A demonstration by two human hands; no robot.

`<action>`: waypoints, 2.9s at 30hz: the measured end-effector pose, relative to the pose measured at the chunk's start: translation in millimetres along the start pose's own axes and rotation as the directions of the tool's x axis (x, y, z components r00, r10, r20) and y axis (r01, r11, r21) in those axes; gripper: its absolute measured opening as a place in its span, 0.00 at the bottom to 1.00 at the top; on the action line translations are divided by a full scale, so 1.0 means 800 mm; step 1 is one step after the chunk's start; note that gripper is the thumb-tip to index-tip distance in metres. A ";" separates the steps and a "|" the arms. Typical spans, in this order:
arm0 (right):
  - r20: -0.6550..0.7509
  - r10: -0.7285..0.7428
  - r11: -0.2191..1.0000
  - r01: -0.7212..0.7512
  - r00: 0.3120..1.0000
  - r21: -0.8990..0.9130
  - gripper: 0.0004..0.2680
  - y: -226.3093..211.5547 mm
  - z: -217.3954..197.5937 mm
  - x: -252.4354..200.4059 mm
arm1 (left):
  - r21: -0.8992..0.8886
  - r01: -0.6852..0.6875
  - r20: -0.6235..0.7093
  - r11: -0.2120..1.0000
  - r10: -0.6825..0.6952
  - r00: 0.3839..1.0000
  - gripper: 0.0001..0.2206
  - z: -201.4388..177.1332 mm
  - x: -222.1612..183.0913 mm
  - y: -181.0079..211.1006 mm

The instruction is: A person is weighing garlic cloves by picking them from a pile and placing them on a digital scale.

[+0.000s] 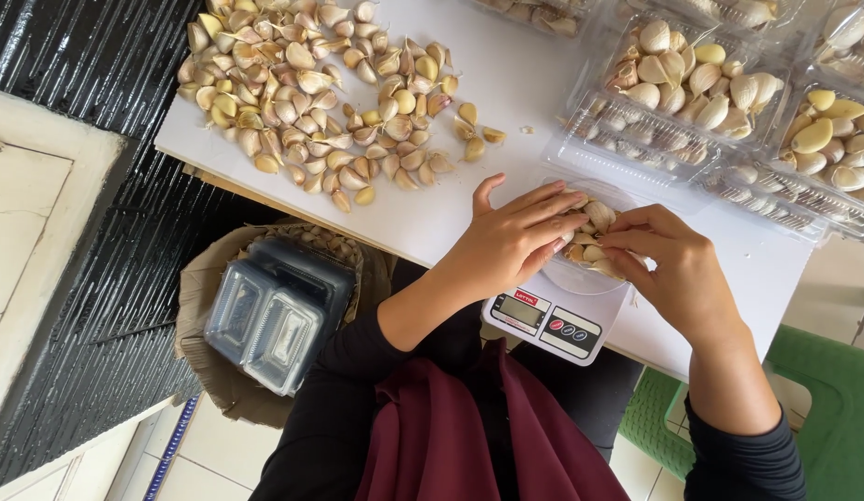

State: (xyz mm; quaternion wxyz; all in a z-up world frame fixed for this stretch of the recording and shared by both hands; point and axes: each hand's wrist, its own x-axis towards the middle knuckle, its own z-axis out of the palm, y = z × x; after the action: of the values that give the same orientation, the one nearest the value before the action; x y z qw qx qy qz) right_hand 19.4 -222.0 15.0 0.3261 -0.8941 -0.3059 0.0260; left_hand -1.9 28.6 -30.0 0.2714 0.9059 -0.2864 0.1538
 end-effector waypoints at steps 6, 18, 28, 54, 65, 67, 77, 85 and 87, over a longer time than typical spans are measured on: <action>-0.135 -0.021 0.996 0.010 0.991 -0.084 0.03 -0.016 -0.012 -0.010 | -0.040 -0.020 -0.031 0.999 0.018 0.999 0.15 -0.006 -0.007 0.007; -0.081 0.023 0.997 -0.029 0.996 -0.077 0.06 -0.042 -0.014 -0.026 | -0.080 -0.120 -0.153 0.990 0.107 0.982 0.01 0.011 0.004 0.033; -0.119 0.045 0.969 -0.072 0.992 -0.237 0.09 -0.022 -0.015 -0.037 | -0.022 -0.050 -0.222 0.998 0.044 0.974 0.08 0.020 0.013 0.041; 0.163 -0.031 0.976 0.065 0.986 -0.206 0.03 -0.056 -0.029 0.034 | -0.069 0.201 -0.412 0.977 -0.211 0.886 0.06 -0.054 -0.046 -0.047; 0.377 -0.359 0.877 0.447 0.854 -0.178 0.22 -0.128 0.088 0.219 | -0.273 0.323 -0.659 0.906 -0.421 0.623 0.17 -0.048 -0.079 -0.112; 0.381 -0.338 0.860 0.447 0.860 -0.245 0.25 -0.129 0.113 0.250 | -0.307 0.299 -0.664 0.903 -0.429 0.613 0.19 -0.046 -0.078 -0.117; 0.406 -0.385 0.727 0.543 0.829 -0.420 0.17 -0.074 0.198 0.312 | -0.326 0.221 -0.716 0.919 -0.393 0.577 0.16 -0.039 -0.090 -0.124; 0.412 -0.467 0.622 0.621 0.783 -0.476 0.09 -0.091 0.196 0.304 | -0.369 0.206 -0.729 0.906 -0.419 0.541 0.15 -0.032 -0.093 -0.126; 0.408 -0.436 0.659 0.593 0.802 -0.463 0.09 -0.101 0.194 0.301 | -0.378 0.189 -0.736 0.907 -0.418 0.532 0.15 -0.036 -0.092 -0.123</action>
State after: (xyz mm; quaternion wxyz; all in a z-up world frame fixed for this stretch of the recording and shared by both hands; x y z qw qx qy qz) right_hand 133.9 49.8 -21.8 -0.0061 -0.8123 -0.5817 -0.0430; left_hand -4.4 144.9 -78.6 0.5060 0.7310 0.0133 0.4577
